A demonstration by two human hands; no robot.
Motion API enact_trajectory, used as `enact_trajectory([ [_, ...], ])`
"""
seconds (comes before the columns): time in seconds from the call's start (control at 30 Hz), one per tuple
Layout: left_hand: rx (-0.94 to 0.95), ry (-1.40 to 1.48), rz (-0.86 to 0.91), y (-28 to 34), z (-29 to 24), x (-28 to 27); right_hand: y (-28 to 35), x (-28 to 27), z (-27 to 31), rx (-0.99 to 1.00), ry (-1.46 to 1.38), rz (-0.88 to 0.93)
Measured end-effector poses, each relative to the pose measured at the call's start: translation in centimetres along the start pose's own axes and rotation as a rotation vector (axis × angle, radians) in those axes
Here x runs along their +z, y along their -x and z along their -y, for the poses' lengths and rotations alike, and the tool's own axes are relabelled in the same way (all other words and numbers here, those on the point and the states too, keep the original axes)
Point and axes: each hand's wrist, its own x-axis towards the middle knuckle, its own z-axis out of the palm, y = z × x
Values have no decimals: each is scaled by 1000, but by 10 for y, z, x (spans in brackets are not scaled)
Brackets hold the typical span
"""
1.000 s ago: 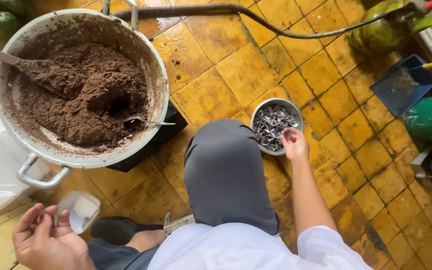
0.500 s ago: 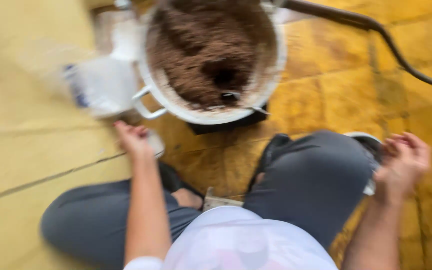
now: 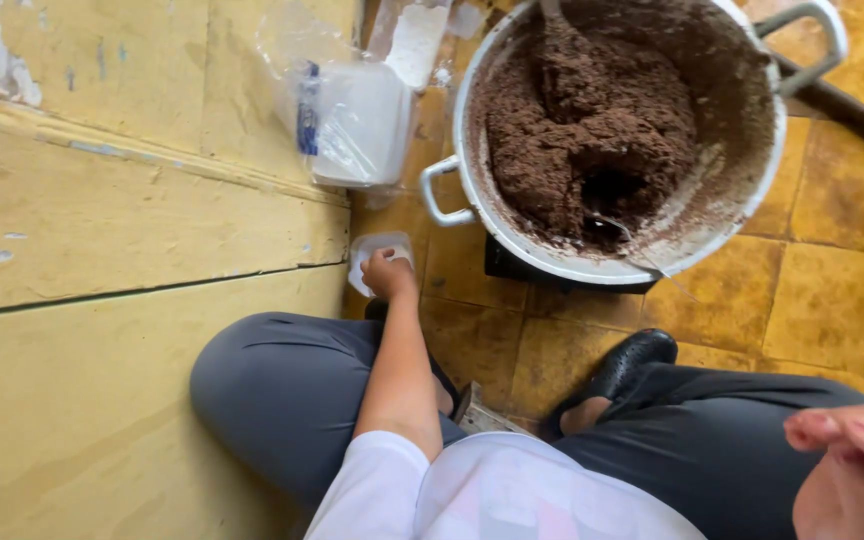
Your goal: Mixing ingredients in a large pot using a spoon and adding contents from small packets
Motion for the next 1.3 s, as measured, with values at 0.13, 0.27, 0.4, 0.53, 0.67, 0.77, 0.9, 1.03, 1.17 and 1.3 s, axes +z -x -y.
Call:
enact_trajectory([
  [0.13, 177, -112, -428, 14, -16, -20, 5, 3, -34, 197, -222, -2],
  [0.27, -30, -227, -204, 16, -13, -37, -29, -114, -183, 171, -167, 361],
  [0.4, -96, -286, -241, 5, 12, -27, -23, -17, -46, -75, -2, 518],
  [0.53, -42, -294, -198, 1, 12, -26, -5, 30, -7, -100, 41, 199],
  [0.67, 69, -326, -254, 0, 30, -10, -5, 45, 30, -51, 18, 190],
  [0.77, 54, -305, -219, -3, 20, -14, -15, 54, 47, -31, -13, 239],
  [0.9, 39, -168, -147, -9, 28, 0, -23, 65, 62, 8, -24, 284],
  [1.03, 78, -49, 11, -5, 23, -1, -23, 69, 61, -13, -130, 217],
  [1.17, 60, -82, -5, -2, 18, -3, -20, 72, 67, 17, -124, 159],
  [1.3, 156, -105, -83, 3, 9, -7, -18, 73, 78, 43, -101, 126],
])
